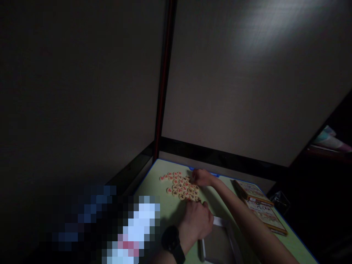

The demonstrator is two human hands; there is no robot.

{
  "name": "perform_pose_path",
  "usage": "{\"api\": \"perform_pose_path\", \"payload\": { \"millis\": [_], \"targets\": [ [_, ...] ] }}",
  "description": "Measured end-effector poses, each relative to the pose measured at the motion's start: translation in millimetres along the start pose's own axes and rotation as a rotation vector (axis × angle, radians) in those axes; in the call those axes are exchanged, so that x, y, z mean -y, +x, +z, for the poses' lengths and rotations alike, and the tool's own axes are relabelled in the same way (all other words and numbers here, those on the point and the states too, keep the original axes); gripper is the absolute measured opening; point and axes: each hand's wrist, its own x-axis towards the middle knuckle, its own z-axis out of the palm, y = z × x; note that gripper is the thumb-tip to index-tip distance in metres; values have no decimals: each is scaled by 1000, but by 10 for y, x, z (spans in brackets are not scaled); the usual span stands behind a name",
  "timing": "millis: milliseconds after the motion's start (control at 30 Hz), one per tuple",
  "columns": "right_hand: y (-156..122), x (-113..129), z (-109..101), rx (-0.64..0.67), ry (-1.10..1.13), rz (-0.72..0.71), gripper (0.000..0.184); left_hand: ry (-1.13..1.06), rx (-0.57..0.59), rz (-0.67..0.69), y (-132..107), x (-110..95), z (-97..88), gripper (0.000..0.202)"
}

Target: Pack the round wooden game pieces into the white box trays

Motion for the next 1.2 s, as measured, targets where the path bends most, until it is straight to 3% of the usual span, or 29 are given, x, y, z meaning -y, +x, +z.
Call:
{"api": "perform_pose_path", "payload": {
  "millis": [333, 600, 867, 1200],
  "targets": [
    [-6, -69, 46, 28, 56, -51, 20, -2, 3, -1, 9, 4, 9, 40],
    [288, -204, 33, -61, 82, 11, 23, -20, 30, -15, -4, -4, -17, 41],
    [575, 78, 81, -107, 153, -36, 21, -29, 36, 2, -9, -7, -10, 44],
    [533, 248, 72, -76, 178, -84, 29, -30, 20, -4, 1, -8, -14, 42]
  ]
}}
